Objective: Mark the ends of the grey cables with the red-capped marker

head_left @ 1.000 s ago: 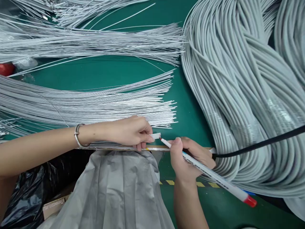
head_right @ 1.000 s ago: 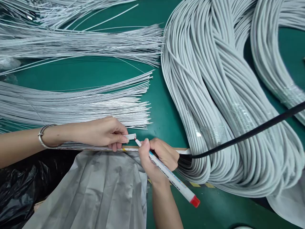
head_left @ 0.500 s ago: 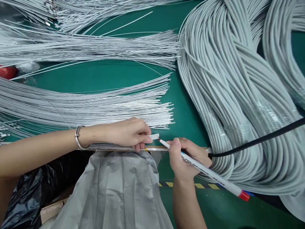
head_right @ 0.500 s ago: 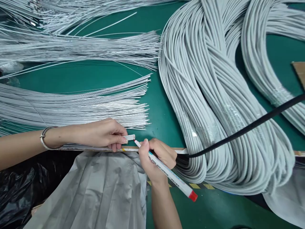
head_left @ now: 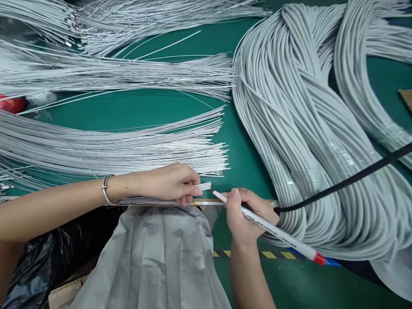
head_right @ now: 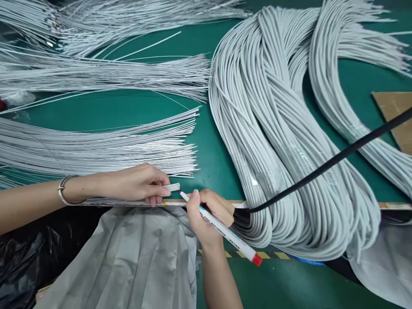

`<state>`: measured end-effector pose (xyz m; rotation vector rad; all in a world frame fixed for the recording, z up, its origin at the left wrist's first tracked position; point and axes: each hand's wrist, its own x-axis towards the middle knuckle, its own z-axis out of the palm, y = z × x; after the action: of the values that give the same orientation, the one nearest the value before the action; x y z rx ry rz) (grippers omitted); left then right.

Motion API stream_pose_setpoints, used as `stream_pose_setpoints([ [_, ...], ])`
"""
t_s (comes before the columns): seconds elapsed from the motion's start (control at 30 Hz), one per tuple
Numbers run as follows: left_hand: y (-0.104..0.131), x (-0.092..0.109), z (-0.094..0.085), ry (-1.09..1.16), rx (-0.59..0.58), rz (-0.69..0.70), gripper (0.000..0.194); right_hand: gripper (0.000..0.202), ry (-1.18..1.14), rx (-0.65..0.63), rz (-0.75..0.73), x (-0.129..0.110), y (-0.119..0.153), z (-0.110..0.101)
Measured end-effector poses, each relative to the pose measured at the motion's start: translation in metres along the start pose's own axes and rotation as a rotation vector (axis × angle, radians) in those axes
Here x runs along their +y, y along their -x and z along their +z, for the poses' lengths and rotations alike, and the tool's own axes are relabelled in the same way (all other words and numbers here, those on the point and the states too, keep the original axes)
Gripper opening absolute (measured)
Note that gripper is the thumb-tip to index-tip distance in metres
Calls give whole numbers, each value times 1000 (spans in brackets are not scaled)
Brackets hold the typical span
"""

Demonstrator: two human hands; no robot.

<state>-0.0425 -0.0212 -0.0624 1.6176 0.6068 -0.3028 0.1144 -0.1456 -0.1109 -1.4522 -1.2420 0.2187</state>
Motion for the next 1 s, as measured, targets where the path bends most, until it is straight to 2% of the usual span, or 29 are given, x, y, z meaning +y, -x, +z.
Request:
stream_pose_setpoints([
  [0.07,1,0,1,31,12,-6,12,31,5,17,3,0,0,0],
  [0.17,3,0,1,62,18,-11,11,30,2,28,12,0,0,1],
  [0.5,2,-2,3,83,32,-10,19,27,36,53,-15,-5,-3,6],
  [0.73,-1,-3,3,85,34,-20,16,23,79,25,-21,-6,-2,5],
  [1.0,-2,-4,3,97,33,-35,20,28,137,18,-73,-6,-5,7],
])
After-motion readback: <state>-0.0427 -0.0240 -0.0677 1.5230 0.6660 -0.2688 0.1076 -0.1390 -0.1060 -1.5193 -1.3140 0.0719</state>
